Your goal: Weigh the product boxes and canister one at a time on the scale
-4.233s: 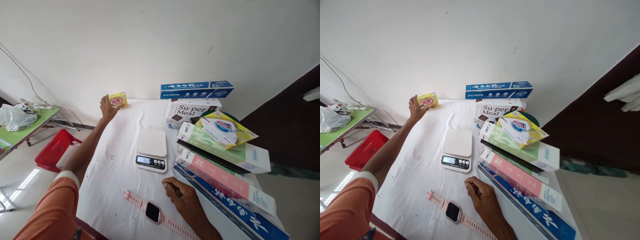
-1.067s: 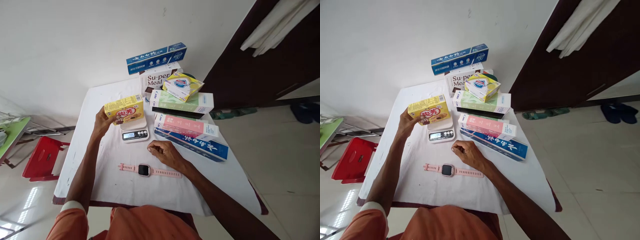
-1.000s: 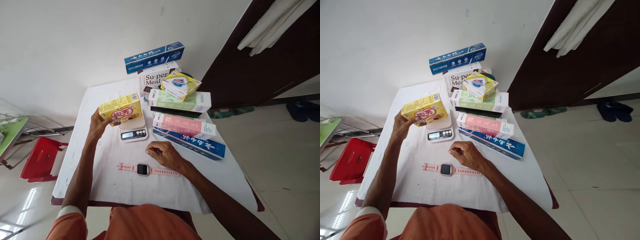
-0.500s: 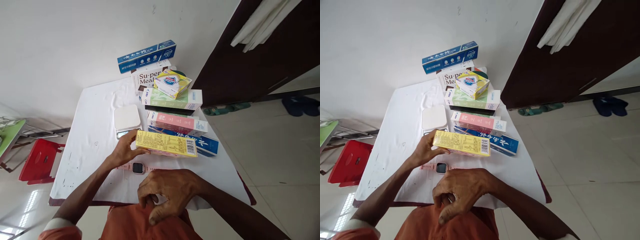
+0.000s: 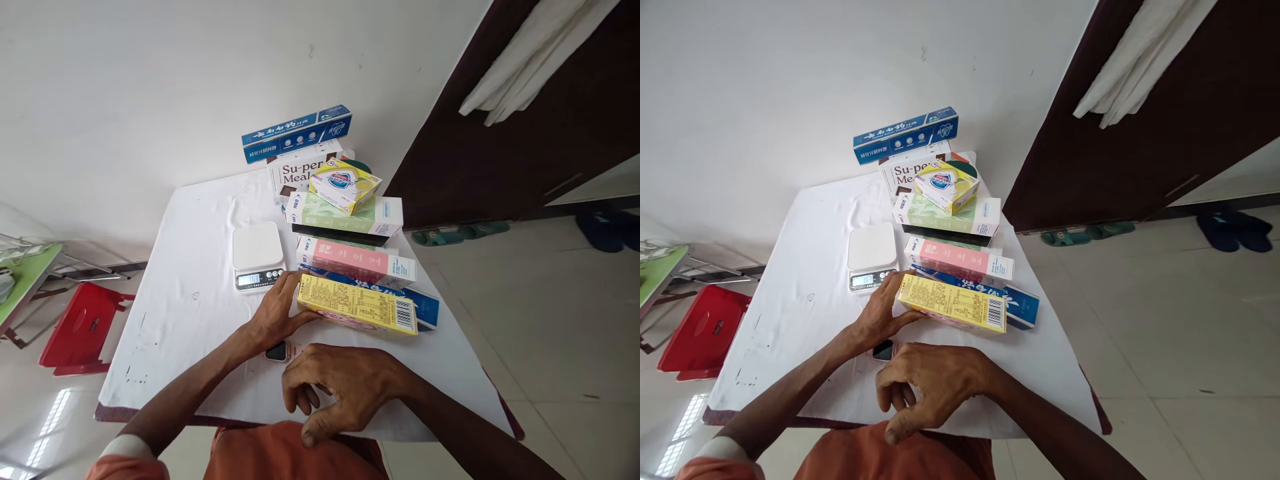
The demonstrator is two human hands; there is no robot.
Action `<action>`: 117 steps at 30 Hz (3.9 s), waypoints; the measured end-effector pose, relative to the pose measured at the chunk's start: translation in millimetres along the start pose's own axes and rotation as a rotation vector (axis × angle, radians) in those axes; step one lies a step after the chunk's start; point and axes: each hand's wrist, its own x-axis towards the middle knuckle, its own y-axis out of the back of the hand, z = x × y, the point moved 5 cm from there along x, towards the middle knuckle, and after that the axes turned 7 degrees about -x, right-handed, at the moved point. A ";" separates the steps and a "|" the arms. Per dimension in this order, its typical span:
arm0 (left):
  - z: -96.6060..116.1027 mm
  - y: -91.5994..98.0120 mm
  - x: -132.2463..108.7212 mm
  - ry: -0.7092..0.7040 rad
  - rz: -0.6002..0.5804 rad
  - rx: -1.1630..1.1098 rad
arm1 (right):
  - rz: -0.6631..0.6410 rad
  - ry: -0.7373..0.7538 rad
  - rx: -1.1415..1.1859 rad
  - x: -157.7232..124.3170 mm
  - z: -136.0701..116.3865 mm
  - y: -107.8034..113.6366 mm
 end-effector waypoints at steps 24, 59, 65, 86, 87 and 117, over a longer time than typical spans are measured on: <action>-9.2 18.7 198.9 -0.087 0.247 0.191 | 0.201 -0.256 0.169 -45.0 49.8 15.0; -85.1 102.8 30.9 0.349 0.150 0.370 | 0.198 -0.243 0.075 -26.7 28.0 11.3; -85.9 130.2 2.9 0.308 0.412 0.127 | 0.431 -0.122 -0.188 15.3 4.5 22.1; -137.0 144.6 -63.6 0.532 0.778 0.056 | 0.579 0.002 -0.215 45.1 50.3 20.8; -137.2 144.7 -63.5 0.535 0.772 0.067 | 0.581 0.011 -0.217 45.4 51.7 21.1; -152.9 145.1 -60.6 0.473 0.632 0.128 | 0.630 -0.190 -0.105 51.5 47.3 25.0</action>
